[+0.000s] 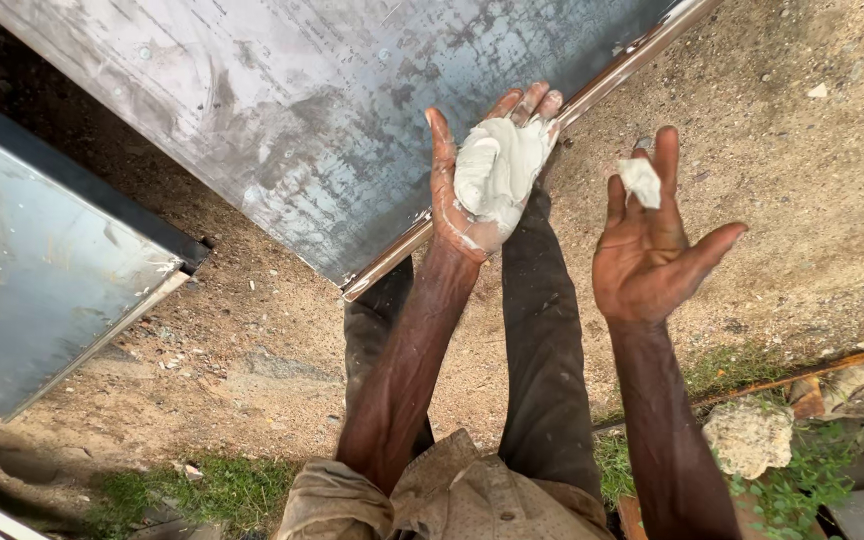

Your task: The person scoops white putty from a container using a trowel, transfers it to their hand, and applies it by hand along the edge of a large metal sheet. The person works along the seam, smoothing the putty with their fingers.

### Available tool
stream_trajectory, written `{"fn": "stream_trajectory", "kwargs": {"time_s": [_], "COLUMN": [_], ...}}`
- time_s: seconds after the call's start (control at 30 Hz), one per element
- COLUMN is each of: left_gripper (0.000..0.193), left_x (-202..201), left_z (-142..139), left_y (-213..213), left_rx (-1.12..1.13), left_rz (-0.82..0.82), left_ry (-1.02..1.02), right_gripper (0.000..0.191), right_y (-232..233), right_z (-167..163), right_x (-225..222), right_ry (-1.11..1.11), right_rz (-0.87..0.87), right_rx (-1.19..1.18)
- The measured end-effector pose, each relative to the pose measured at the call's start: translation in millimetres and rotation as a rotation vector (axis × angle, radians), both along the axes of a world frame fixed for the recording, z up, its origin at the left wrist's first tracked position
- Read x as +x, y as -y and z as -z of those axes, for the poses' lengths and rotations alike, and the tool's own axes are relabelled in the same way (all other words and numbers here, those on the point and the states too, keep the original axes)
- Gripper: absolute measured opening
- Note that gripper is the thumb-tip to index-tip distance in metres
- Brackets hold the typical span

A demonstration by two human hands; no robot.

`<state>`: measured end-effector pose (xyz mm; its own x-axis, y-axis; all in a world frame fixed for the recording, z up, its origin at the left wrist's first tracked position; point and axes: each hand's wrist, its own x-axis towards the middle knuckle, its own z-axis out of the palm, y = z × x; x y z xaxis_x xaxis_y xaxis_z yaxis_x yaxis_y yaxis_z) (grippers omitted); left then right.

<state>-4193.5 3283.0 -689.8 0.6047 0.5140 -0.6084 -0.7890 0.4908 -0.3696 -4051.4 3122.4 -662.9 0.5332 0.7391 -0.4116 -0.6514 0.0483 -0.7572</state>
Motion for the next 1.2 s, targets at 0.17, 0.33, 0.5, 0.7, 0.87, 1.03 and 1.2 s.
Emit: {"fn": "stream_trajectory", "kwargs": {"time_s": [0.17,0.33,0.5,0.7,0.87,1.03,1.2], "left_gripper": [0.098,0.098,0.097,0.102,0.102,0.099,0.099], "left_x": [-32,-72,-113,-148,-153,-151,-148], "left_z": [-14,-18,-9,9,15,11,9], "left_y": [3,17,37,60,62,59,55], "left_rx": [0.072,0.066,0.019,-0.134,-0.110,-0.066,-0.063], "left_rz": [0.085,0.164,0.195,0.106,0.147,0.168,0.160], "left_ry": [-0.058,-0.106,-0.152,-0.104,-0.155,-0.158,-0.155], "right_gripper": [0.105,0.120,0.124,0.116,0.092,0.062,0.037], "right_y": [-7,-41,-87,-118,-120,-125,-132], "right_z": [69,158,201,211,214,186,154], "right_x": [103,185,210,196,188,192,208], "right_ry": [0.051,0.265,0.351,0.529,0.702,1.488,1.610], "right_rz": [0.060,0.084,0.053,-0.031,-0.184,-0.921,-1.240], "right_rx": [-0.171,-0.370,-0.470,-0.626,-0.621,-1.105,-1.018]}}
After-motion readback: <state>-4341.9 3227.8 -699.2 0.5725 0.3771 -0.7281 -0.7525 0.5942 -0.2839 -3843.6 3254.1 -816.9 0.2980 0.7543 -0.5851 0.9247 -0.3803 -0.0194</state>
